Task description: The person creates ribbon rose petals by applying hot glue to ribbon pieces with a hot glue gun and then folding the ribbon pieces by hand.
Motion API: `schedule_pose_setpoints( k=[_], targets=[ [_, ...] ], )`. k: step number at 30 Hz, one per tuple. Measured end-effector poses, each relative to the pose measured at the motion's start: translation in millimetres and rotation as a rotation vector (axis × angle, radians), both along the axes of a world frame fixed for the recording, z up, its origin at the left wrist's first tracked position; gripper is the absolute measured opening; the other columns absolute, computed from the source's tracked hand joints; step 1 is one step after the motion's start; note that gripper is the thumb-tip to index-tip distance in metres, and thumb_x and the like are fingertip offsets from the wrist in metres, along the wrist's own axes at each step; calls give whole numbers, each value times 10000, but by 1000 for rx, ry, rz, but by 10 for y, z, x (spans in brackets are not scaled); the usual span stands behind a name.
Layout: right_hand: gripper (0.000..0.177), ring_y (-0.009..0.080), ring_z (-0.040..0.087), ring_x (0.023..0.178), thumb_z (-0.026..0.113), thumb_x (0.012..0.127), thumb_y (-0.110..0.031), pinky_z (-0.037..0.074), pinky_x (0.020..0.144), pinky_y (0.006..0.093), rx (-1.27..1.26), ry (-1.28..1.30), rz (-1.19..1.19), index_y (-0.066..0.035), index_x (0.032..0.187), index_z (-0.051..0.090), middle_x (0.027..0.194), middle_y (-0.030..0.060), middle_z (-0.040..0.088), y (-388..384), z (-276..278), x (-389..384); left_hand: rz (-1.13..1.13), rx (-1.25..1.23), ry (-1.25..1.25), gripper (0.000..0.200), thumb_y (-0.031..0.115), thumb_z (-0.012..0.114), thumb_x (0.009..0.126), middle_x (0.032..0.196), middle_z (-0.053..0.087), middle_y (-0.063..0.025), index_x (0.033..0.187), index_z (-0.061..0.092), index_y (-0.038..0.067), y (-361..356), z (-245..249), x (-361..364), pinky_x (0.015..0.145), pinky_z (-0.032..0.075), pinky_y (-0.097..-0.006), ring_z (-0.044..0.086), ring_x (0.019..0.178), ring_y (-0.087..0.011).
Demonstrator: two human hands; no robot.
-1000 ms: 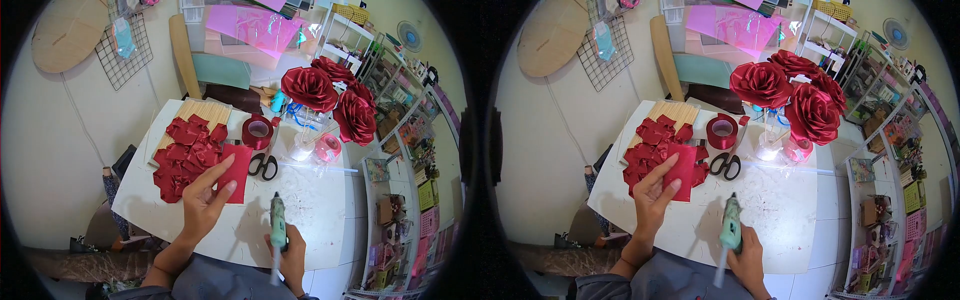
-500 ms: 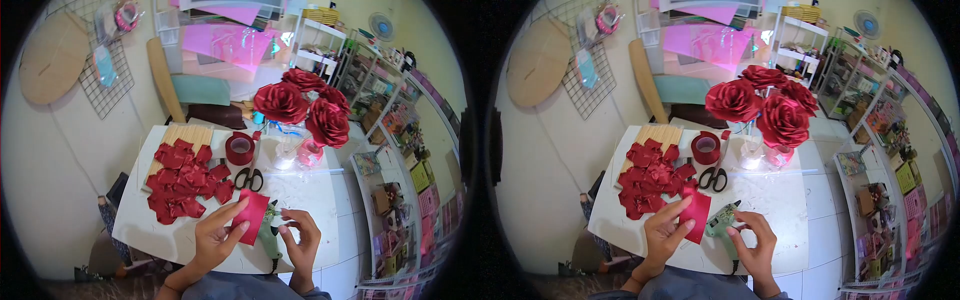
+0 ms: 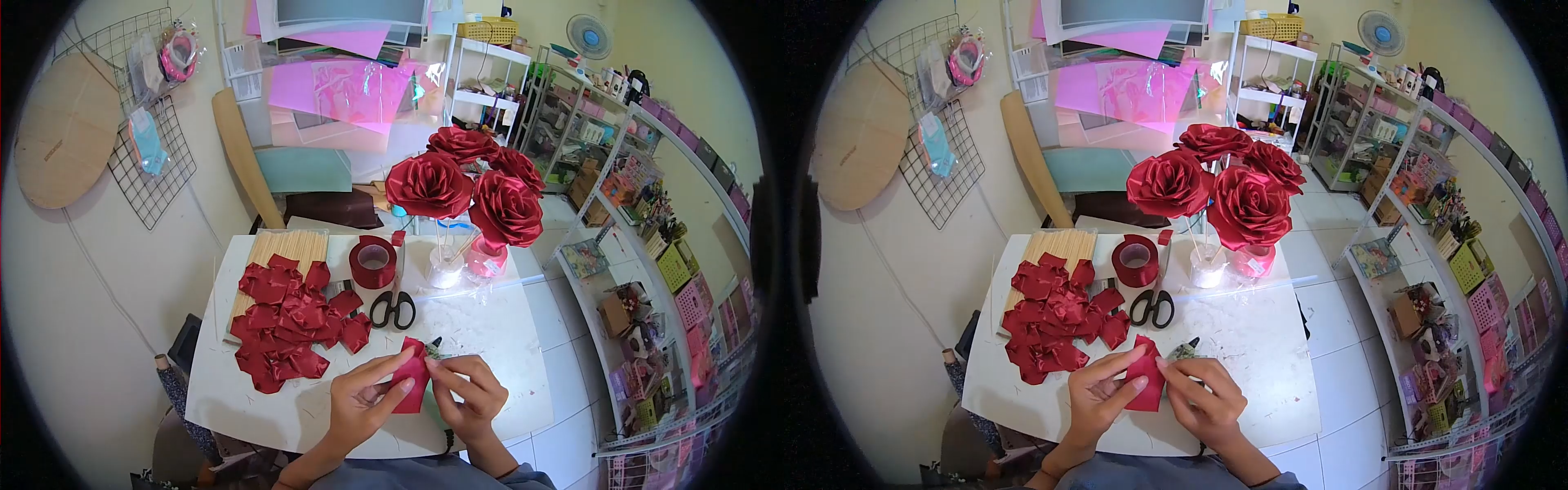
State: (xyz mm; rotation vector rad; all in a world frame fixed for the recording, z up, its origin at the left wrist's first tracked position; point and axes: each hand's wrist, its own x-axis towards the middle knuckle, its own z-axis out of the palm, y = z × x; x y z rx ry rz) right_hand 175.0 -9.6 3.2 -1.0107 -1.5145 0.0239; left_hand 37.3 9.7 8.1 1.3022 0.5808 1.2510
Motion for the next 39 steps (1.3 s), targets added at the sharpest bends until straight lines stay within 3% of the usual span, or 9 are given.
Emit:
schedule_pose_setpoints(
  k=[5,21,24,26,28,30,31,34,39],
  targets=[
    [363,186,558,647,643,538,92,464,551,258,37,-226,-48,-31,879,635,752,69,564,-38,30,-28,30,5,-8,357,-100,528,746,1025,525,-157,1097,487,-47,-27,-7,-41,747,485,-237,527,902,-149],
    [403,179,551,640,604,480,83,459,537,237,99,-360,-41,-61,854,649,732,54,563,-40,46,-65,213,27,-1,223,-45,577,746,829,605,-113,969,583,-37,1,-56,-21,603,470,-193,561,715,-97],
    [343,185,552,649,589,503,66,457,549,256,41,-315,13,-40,825,645,732,81,564,-52,69,-45,211,22,12,208,-38,573,752,828,606,-111,960,589,-35,11,-89,-34,583,459,-187,556,697,-90],
    [318,211,557,715,605,570,42,462,610,290,-30,-47,226,17,888,608,805,115,563,-64,64,48,224,34,43,205,-35,575,752,821,609,-111,956,593,-31,12,-87,-34,572,451,-184,549,684,-82],
    [360,188,559,732,601,629,46,451,629,280,-78,46,255,36,986,551,802,125,574,-57,5,61,234,37,76,201,-31,577,752,813,611,-112,952,597,-26,2,-92,-28,560,442,-181,543,672,-74],
    [460,160,550,737,618,672,27,442,658,266,-314,466,345,42,1103,455,803,113,579,-47,-3,19,209,92,145,207,-32,589,735,782,620,-107,940,609,-13,4,-106,-18,564,432,-188,543,650,-80],
    [554,132,540,736,631,687,28,433,679,249,-355,388,397,31,1177,373,795,96,580,-31,-6,55,206,92,146,207,-32,589,735,782,620,-107,940,609,-13,11,-111,-15,564,432,-188,543,650,-80],
    [531,113,536,736,629,691,41,433,673,234,-403,467,423,29,1167,393,788,89,579,-36,-5,-15,214,204,197,213,-89,574,712,796,609,-139,922,596,-58,23,-138,-12,627,443,-206,563,696,-120],
    [516,98,534,740,613,698,70,439,676,227,-392,456,394,27,1164,396,781,80,577,-21,-26,-45,212,235,206,236,-31,584,722,757,628,-93,953,611,5,33,-144,-12,595,433,-218,556,641,-117]
  ],
)
